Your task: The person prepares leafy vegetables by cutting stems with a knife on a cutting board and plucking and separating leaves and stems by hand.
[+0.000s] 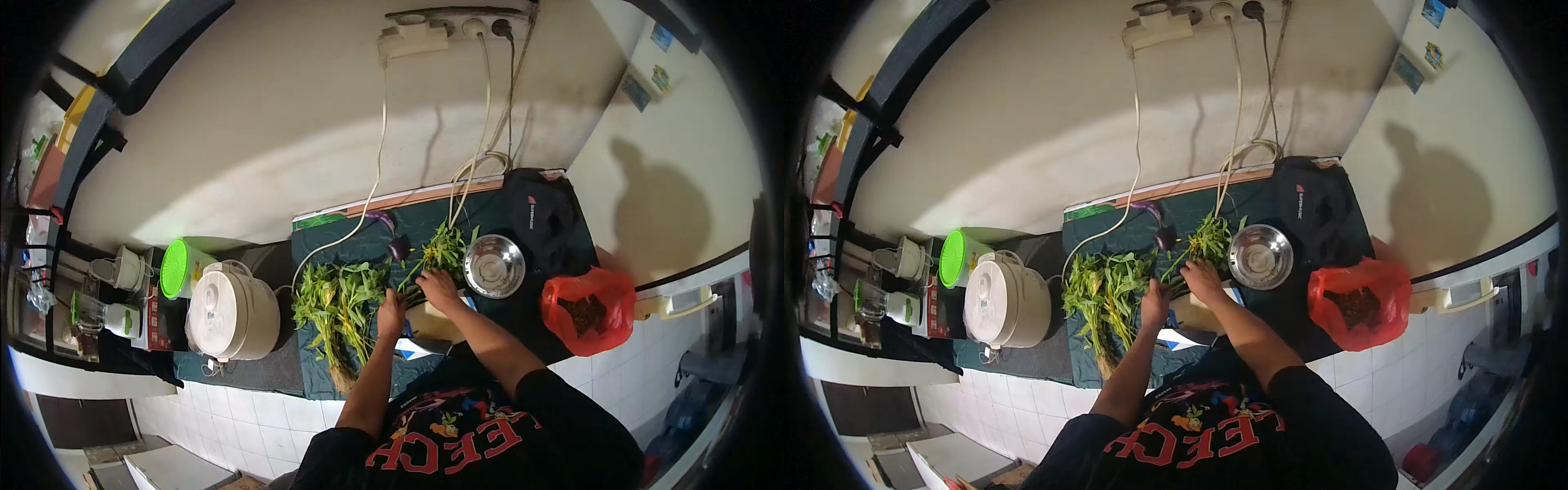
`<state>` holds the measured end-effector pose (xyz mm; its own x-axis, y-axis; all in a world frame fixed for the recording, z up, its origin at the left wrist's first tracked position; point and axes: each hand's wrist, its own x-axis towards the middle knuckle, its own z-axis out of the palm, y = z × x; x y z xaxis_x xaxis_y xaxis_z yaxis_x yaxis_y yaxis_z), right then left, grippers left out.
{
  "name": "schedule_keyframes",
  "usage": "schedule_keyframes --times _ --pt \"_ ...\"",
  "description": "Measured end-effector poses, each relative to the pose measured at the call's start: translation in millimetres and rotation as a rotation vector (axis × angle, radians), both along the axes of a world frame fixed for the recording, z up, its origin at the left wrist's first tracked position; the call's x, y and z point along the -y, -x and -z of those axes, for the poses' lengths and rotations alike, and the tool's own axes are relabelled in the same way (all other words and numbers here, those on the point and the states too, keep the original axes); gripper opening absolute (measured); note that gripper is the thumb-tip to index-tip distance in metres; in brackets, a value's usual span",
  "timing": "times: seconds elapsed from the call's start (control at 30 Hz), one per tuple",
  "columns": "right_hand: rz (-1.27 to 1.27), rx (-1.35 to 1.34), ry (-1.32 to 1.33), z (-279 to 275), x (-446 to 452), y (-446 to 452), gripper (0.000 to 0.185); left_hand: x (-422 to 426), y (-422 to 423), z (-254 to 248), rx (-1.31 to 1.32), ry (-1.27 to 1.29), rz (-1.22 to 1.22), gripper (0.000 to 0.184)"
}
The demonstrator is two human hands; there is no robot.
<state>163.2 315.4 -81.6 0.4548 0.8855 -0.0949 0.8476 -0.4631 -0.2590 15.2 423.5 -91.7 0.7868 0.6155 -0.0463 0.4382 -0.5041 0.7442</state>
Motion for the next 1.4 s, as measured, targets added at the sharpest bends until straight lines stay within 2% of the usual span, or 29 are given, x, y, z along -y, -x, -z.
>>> schedule_keyframes --times 0.07,0.3,0.37,0.5,0.6,0.67,0.7,0.77,0.8,0.83,0.9,0.93,1.0,1.07,1.13,1.2,1.23,1.3,1.33,1.4 --pt "0.111 0.082 -0.113 7 0 -1 0.016 1 1 -1 0.021 0.047 -0.01 0.026" --pt "0.153 -0.005 -0.033 14 5 -16 0.011 -2 -5 -5 -0.063 0.021 0.021 0.026" --pt "0.334 -0.117 -0.179 29 5 -19 0.012 -1 -11 -5 -0.03 0.01 0.001 0.026" --pt "0.529 0.028 -0.228 0 4 -19 0.016 -3 -10 0 0.073 0.04 0.007 0.026" --pt "0.674 -0.059 -0.244 -26 6 -22 0.017 -5 -12 -1 0.017 0.075 -0.041 0.028" --pt "0.716 -0.266 -0.089 -35 5 -24 0.019 -2 -14 -2 0.086 0.062 -0.043 0.031" --pt "0.716 -0.264 -0.091 -34 3 -22 0.019 0 -14 -9 0.088 0.061 -0.042 0.031" --pt "0.701 -0.046 -0.256 -29 -1 -16 0.038 6 -17 -25 0.128 -0.146 -0.053 0.028" --pt "0.679 -0.238 -0.262 -31 -1 -19 0.066 7 -18 -25 0.13 -0.147 -0.053 0.028" --pt "0.678 -0.238 -0.263 -31 -5 -18 0.066 10 -16 -25 0.147 -0.097 -0.057 0.026" --pt "0.732 0.029 -0.231 -26 -13 -16 0.079 13 -8 -28 0.162 -0.048 -0.062 0.028" --pt "0.715 -0.033 -0.216 -23 -14 -22 0.089 14 -2 -32 0.193 0.047 -0.048 0.031" --pt "0.787 -0.118 -0.177 -21 -21 -33 0.091 17 4 -32 0.253 0.142 -0.045 0.037" --pt "0.886 -0.217 -0.109 -23 -23 -42 0.1 16 6 -25 0.293 0.181 -0.047 0.036" --pt "0.872 -0.247 -0.04 -25 -19 -51 0.102 17 7 -29 0.311 0.292 -0.079 0.03" --pt "0.821 -0.297 0.105 -22 -14 -53 0.103 15 16 -35 0.293 0.314 -0.046 0.029" --pt "0.817 -0.297 0.106 -10 -10 -52 0.103 13 22 -31 0.276 0.336 -0.007 0.027" --pt "0.611 -0.149 0.058 1 0 -42 0.095 10 31 -15 0.284 0.4 -0.006 0.027" --pt "0.538 -0.142 0.028 0 7 -34 0.085 11 34 -14 0.315 0.499 -0.027 0.027" --pt "0.538 -0.195 0.009 -8 13 -24 0.081 13 41 -15 0.364 0.613 -0.038 0.028"
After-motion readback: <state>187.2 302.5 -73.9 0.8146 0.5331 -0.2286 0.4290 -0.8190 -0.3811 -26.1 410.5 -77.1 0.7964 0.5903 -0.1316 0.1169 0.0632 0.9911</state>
